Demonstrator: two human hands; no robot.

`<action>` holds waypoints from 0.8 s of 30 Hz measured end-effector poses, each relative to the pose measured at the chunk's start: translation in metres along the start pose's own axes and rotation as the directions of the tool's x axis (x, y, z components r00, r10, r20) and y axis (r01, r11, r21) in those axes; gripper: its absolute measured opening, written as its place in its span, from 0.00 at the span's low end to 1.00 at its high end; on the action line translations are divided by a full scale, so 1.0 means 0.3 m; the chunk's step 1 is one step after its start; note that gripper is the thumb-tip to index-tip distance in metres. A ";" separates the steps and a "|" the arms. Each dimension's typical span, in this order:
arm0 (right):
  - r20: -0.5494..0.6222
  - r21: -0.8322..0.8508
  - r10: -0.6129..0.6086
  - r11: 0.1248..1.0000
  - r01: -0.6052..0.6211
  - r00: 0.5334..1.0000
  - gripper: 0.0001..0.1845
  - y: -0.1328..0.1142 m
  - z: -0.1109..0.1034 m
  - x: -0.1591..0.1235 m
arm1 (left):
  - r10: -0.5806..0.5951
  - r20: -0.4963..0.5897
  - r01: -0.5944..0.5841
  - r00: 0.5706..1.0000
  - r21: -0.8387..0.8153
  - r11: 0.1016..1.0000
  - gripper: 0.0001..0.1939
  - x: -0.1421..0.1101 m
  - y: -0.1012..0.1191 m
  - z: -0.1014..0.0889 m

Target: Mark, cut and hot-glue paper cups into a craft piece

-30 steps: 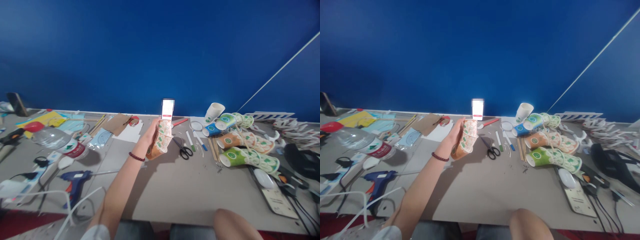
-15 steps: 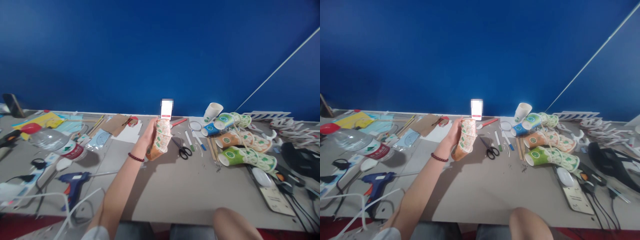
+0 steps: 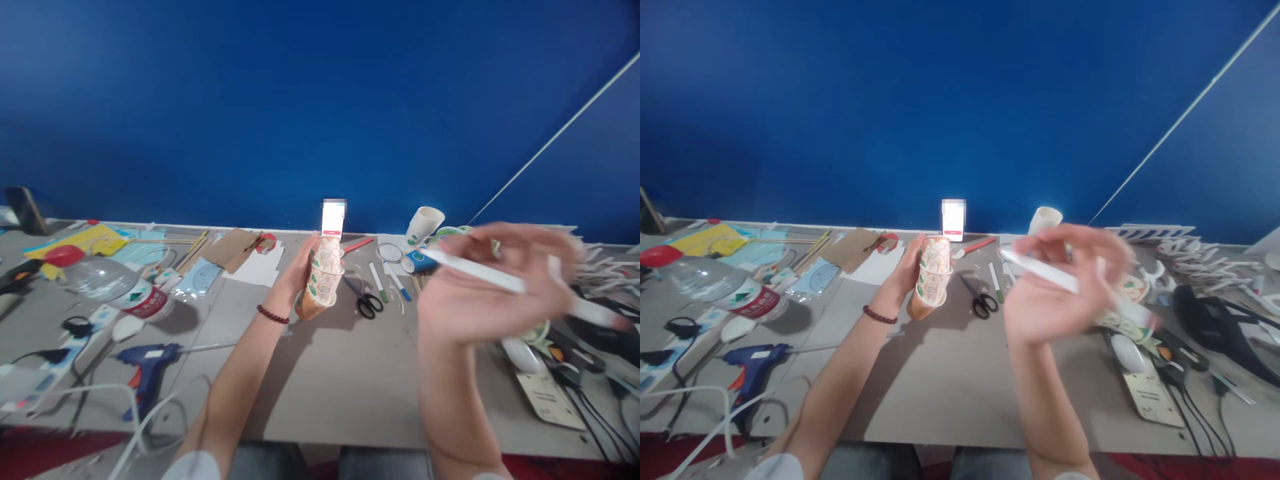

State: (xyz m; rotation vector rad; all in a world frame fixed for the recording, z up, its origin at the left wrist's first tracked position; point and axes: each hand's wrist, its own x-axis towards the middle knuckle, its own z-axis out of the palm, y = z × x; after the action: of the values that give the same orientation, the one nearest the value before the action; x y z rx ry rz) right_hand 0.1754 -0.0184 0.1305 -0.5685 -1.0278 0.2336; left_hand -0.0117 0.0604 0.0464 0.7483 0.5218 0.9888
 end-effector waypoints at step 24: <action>0.491 -0.176 0.522 0.844 -0.507 0.698 0.07 0.309 0.067 -0.089 | -0.065 -0.115 0.067 0.991 0.019 0.998 0.22 0.013 0.029 0.014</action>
State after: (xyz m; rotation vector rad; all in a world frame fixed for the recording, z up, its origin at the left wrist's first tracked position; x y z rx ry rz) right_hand 0.1518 0.0538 0.0675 -0.8427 -1.3842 0.9238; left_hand -0.0119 0.0654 0.0555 0.6931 0.6538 0.9692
